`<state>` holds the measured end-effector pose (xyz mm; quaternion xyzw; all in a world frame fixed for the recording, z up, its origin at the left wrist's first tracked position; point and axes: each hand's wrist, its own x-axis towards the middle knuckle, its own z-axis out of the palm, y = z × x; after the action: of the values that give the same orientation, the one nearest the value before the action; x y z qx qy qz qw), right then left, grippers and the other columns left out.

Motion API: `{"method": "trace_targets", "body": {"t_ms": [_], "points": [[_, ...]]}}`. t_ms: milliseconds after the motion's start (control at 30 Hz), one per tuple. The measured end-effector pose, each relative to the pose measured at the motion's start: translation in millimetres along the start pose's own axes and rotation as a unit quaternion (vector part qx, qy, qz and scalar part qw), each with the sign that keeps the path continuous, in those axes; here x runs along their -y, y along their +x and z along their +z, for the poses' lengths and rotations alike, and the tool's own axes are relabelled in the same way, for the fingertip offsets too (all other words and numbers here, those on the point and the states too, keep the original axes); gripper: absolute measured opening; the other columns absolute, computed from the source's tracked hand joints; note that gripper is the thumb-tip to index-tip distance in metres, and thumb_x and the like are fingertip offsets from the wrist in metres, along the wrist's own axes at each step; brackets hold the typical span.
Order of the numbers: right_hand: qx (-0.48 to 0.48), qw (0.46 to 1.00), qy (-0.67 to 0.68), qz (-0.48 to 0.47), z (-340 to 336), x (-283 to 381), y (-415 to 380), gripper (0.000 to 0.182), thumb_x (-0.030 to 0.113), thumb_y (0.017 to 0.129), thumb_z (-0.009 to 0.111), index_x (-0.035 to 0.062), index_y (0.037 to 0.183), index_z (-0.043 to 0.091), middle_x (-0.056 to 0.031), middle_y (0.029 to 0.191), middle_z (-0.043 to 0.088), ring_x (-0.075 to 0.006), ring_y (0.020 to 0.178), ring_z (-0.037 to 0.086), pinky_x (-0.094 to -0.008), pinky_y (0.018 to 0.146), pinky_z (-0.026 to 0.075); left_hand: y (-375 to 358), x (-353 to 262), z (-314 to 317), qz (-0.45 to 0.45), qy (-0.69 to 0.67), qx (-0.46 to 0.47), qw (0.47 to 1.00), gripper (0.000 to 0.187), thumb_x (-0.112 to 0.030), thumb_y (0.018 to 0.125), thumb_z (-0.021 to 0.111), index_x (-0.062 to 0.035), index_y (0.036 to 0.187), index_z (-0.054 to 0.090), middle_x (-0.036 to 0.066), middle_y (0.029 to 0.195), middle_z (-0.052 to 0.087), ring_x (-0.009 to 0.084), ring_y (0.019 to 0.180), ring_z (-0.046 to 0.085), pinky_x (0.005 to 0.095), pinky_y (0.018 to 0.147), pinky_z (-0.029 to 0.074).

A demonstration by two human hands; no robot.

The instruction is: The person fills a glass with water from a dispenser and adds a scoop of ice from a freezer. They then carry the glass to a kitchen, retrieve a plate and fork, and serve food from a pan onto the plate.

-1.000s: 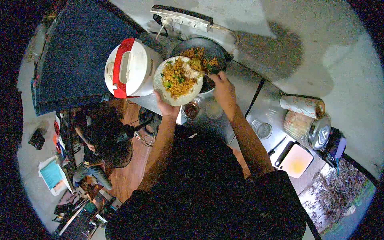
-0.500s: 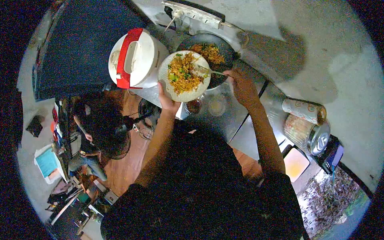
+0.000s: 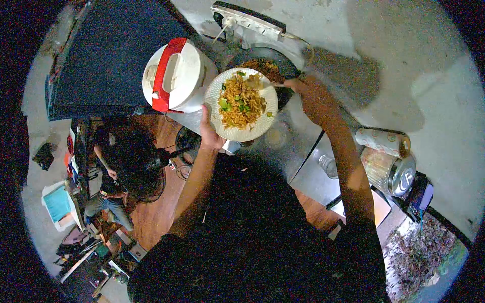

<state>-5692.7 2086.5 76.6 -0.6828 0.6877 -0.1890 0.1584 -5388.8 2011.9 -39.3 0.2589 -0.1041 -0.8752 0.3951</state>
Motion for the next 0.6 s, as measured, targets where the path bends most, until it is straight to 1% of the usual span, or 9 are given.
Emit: {"method": "trace_targets", "body": {"t_ms": [67,167,233,300,367,433,467,567,600], "points": [[0.007,0.999,0.031,0.021,7,-10,10,0.035,0.002,0.089,0.054,0.0101,0.120,0.066,-0.0194,0.109,0.064,-0.0382,0.108,0.061,-0.0479,0.094,0.049,-2,2,-1,0.005,-0.003,0.007,1.000,0.071,-0.058,0.104,0.038,-0.0069,0.152,0.037,0.015,0.150,0.048,0.0350,0.137,0.049,0.0520,0.114,0.041],[-0.006,1.000,-0.013,-0.027,27,-18,12,0.035,0.001,0.091,0.051,0.0116,0.121,0.066,-0.0183,0.111,0.064,-0.0390,0.105,0.063,-0.0463,0.094,0.050,-9,1,6,0.021,0.000,0.004,1.000,0.071,-0.058,0.103,0.041,-0.0061,0.151,0.037,0.015,0.149,0.049,0.0339,0.134,0.051,0.0502,0.112,0.043],[0.045,0.998,-0.023,-0.043,31,-6,4,0.037,-0.001,0.090,0.048,0.0097,0.121,0.066,-0.0179,0.112,0.064,-0.0386,0.104,0.063,-0.0463,0.092,0.052,-15,-1,9,0.032,0.006,-0.005,0.999,0.072,-0.058,0.103,0.043,-0.0050,0.151,0.037,0.015,0.147,0.050,0.0328,0.133,0.053,0.0485,0.111,0.044],[0.055,0.997,-0.018,-0.052,20,1,1,0.038,-0.002,0.089,0.047,0.0093,0.121,0.066,-0.0181,0.111,0.064,-0.0386,0.103,0.064,-0.0460,0.090,0.052,-19,-3,10,0.017,-0.013,0.012,1.000,0.072,-0.058,0.102,0.044,-0.0053,0.151,0.037,0.014,0.147,0.050,0.0324,0.132,0.053,0.0486,0.110,0.045],[0.063,0.996,-0.010,-0.060,19,-2,6,0.039,-0.002,0.089,0.046,0.0088,0.121,0.066,-0.0184,0.111,0.064,-0.0386,0.102,0.064,-0.0457,0.088,0.053,-22,-5,12,0.029,0.002,0.010,1.000,0.072,-0.058,0.102,0.044,-0.0053,0.151,0.037,0.014,0.148,0.050,0.0323,0.133,0.053,0.0485,0.111,0.044],[-0.032,0.997,-0.012,-0.073,26,-12,14,0.039,-0.003,0.086,0.048,0.0083,0.119,0.067,-0.0184,0.109,0.065,-0.0386,0.102,0.064,-0.0451,0.088,0.053,-28,-6,9,0.032,0.019,0.007,0.999,0.073,-0.059,0.102,0.044,-0.0053,0.151,0.037,0.014,0.148,0.050,0.0321,0.133,0.052,0.0485,0.111,0.044],[-0.034,0.997,-0.011,-0.069,29,-14,11,0.039,-0.003,0.086,0.048,0.0083,0.119,0.067,-0.0184,0.109,0.065,-0.0386,0.102,0.064,-0.0451,0.088,0.053,-29,-6,6,0.029,0.019,0.012,0.999,0.073,-0.058,0.102,0.044,-0.0054,0.151,0.037,0.014,0.149,0.049,0.0320,0.134,0.052,0.0481,0.111,0.044],[0.006,0.984,0.079,-0.158,28,1,20,0.035,0.000,0.086,0.049,0.0058,0.115,0.068,-0.0178,0.101,0.063,-0.0380,0.098,0.062,-0.0448,0.085,0.052,-35,-5,-5,0.023,0.018,0.011,1.000,0.073,-0.058,0.102,0.045,-0.0054,0.152,0.036,0.014,0.150,0.048,0.0319,0.134,0.051,0.0475,0.111,0.043],[0.027,0.984,0.090,-0.154,28,9,12,0.033,0.003,0.086,0.050,0.0055,0.114,0.068,-0.0174,0.100,0.063,-0.0381,0.097,0.062,-0.0442,0.085,0.052,-40,-4,-8,0.021,0.013,-0.002,1.000,0.073,-0.058,0.102,0.045,-0.0055,0.152,0.036,0.014,0.151,0.048,0.0319,0.135,0.050,0.0473,0.112,0.043]]}}
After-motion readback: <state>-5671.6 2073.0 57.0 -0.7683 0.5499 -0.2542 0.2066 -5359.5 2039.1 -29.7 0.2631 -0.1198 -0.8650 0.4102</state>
